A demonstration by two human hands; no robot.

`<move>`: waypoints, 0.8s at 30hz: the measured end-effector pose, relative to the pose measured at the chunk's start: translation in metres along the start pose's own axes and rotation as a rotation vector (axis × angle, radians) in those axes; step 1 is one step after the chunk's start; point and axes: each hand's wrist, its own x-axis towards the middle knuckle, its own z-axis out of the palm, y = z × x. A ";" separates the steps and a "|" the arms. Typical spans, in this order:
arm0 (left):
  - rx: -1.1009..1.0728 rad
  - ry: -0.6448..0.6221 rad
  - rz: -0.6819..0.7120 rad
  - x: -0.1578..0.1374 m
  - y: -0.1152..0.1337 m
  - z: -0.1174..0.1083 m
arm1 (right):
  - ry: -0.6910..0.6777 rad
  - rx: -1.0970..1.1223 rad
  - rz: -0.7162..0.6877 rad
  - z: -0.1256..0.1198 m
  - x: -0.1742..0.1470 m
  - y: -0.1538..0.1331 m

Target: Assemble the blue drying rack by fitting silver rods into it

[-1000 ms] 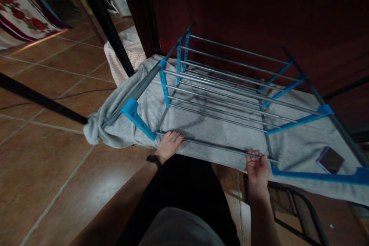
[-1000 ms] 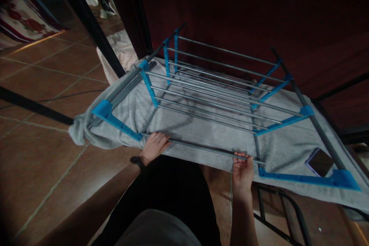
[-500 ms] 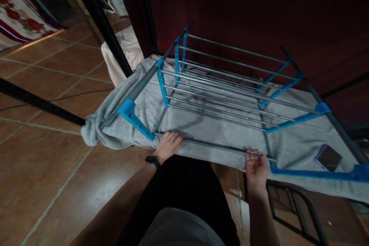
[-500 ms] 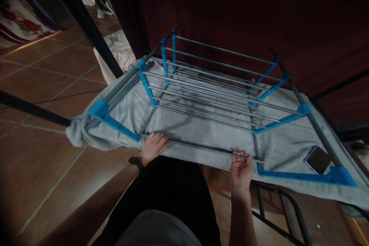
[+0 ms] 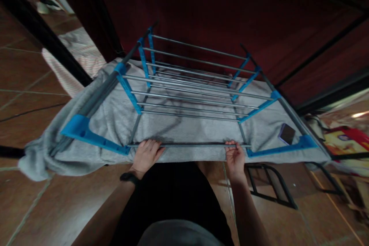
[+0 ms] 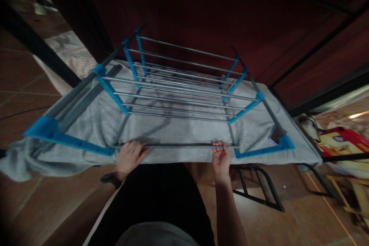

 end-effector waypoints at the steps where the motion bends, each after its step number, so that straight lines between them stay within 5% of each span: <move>1: -0.008 0.001 0.001 0.000 -0.001 0.001 | 0.004 -0.003 -0.014 0.003 -0.002 0.000; 24: -0.054 -0.022 0.020 0.005 -0.009 0.005 | 0.127 0.123 -0.052 0.016 -0.003 0.001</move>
